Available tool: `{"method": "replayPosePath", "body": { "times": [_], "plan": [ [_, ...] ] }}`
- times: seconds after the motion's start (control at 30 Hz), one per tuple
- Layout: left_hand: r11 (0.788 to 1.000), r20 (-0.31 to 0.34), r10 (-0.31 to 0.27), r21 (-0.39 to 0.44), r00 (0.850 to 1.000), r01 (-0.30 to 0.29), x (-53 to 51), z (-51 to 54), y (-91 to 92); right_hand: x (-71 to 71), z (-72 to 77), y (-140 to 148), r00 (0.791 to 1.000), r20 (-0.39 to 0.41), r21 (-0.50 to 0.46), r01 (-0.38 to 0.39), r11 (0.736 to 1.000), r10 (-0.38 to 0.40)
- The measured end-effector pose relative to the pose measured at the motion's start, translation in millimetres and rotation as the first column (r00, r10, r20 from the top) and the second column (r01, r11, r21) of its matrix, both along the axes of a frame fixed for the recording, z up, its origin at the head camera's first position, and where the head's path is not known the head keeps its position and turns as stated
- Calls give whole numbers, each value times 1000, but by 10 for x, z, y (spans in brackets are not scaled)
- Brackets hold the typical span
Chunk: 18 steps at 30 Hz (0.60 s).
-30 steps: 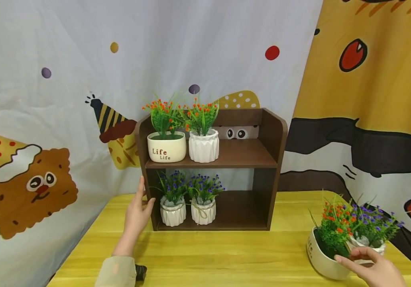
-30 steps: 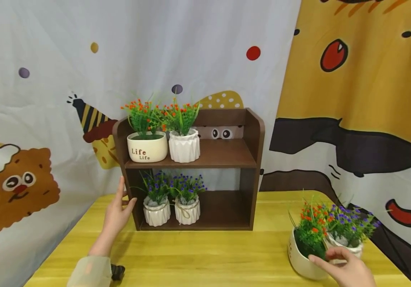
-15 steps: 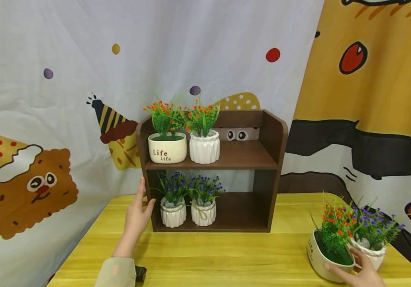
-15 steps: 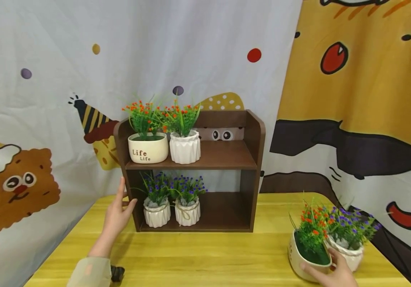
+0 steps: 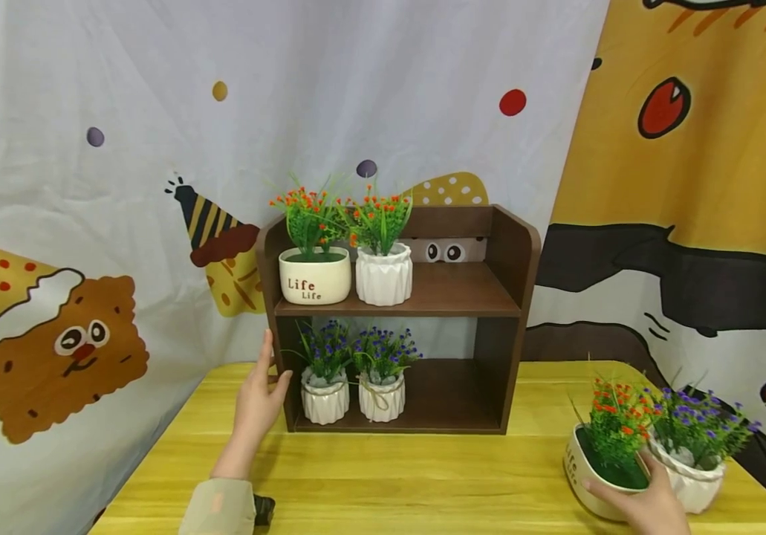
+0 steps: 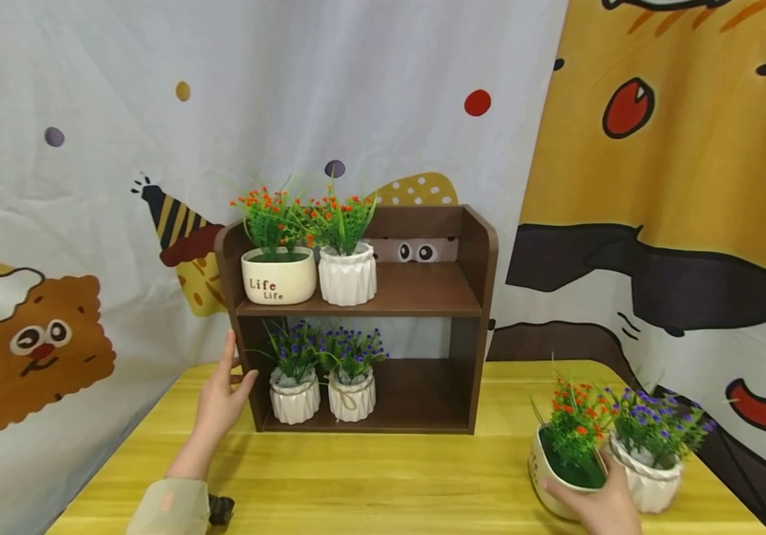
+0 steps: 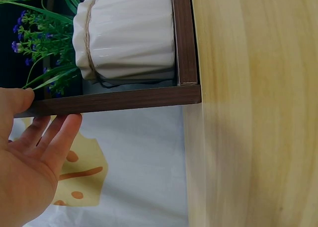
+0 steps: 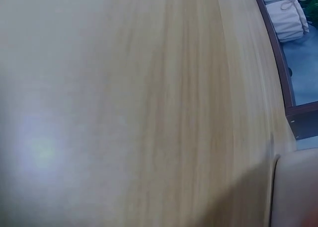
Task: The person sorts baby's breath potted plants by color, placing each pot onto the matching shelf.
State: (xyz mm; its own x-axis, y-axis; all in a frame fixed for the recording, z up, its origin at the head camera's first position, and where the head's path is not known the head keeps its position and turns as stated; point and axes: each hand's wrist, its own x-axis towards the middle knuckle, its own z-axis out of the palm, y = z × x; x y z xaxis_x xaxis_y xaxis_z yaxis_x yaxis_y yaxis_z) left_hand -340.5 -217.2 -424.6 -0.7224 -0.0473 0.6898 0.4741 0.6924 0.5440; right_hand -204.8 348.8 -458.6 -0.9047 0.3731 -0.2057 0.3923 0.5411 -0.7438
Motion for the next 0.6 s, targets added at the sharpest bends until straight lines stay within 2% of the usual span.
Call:
{"method": "replayPosePath", "body": {
  "times": [0.17, 0.4, 0.6],
  "plan": [
    [1000, -13, 2, -13, 1000, -2, -11, -13, 16, -65, -25, 4, 1000, -2, -7, 8, 1000, -8],
    [1000, 6, 5, -11, 1000, -5, -14, -18, 26, -82, -48, 16, 999, 31, 55, 10, 998, -12],
    [1000, 6, 13, -6, 1000, -13, -11, -2, 12, -110, -27, -14, 1000, 12, 87, -3, 996, 2]
  ]
}}
